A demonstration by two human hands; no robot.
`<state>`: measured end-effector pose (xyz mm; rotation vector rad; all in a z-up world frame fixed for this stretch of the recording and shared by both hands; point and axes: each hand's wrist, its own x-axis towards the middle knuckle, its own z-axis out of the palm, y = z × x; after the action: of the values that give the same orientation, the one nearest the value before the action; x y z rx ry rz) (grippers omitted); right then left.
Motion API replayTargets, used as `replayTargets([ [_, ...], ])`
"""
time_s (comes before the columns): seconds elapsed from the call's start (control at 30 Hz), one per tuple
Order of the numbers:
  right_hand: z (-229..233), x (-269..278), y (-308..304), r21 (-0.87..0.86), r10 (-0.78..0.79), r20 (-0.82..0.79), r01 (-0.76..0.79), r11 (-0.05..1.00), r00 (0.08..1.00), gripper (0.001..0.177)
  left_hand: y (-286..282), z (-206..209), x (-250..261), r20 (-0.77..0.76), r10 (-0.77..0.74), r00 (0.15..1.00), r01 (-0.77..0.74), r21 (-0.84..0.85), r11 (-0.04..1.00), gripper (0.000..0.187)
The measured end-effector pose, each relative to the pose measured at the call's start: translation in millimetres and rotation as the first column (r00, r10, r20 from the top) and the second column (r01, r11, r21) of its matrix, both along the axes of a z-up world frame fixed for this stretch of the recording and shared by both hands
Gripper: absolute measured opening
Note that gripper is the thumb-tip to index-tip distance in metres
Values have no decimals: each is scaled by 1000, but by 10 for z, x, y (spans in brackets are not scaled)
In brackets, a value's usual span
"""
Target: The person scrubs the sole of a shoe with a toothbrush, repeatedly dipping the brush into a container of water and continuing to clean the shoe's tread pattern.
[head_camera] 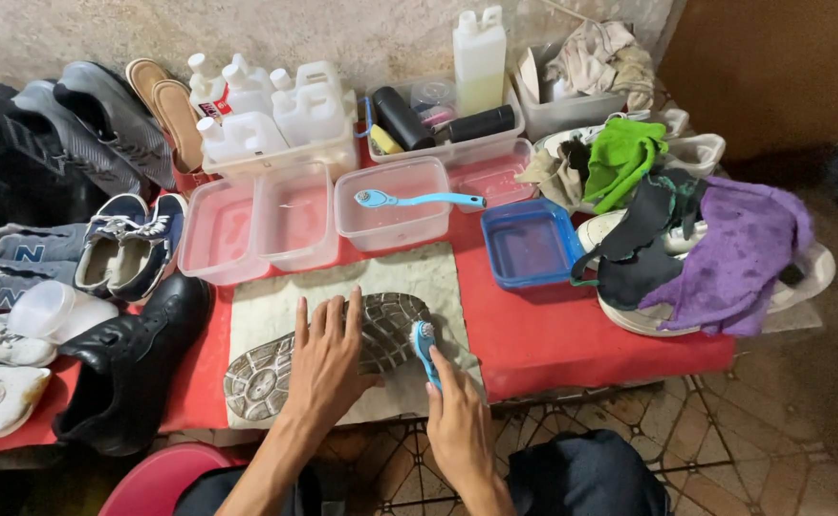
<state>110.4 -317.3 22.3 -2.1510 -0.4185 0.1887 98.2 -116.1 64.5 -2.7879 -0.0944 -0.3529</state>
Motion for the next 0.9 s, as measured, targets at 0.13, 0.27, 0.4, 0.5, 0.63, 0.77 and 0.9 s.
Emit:
replayTargets([
  [0.13,-79,156,-45,14,-14,22,14,1000,1000,46,113,-136,27,-58,9,998,-13,-69,998,149],
  [0.27,60,365,-130,-49,-8,-66,5,999,998,44,140,-136,65,-129,37,991,-67,-231,971,143],
  [0.4,165,586,-84,-188,66,-110,-86,978,992,47,140,-242,70,-110,34,993,-57,-222,973,143],
  [0.5,-1,934,19,-83,165,-100,-173,981,981,49,140,-253,52,-87,47,995,-68,-259,963,141],
  [0.63,210,716,-151,-175,171,-176,-202,964,969,49,195,-298,76,-104,39,994,-67,-279,958,144],
  [0.77,149,686,-124,-202,130,-192,-169,965,973,48,161,-302,78,-110,40,993,-68,-270,961,141],
  [0.9,170,798,76,-161,118,-101,-133,978,988,47,147,-301,43,-107,59,992,-84,-245,966,139],
])
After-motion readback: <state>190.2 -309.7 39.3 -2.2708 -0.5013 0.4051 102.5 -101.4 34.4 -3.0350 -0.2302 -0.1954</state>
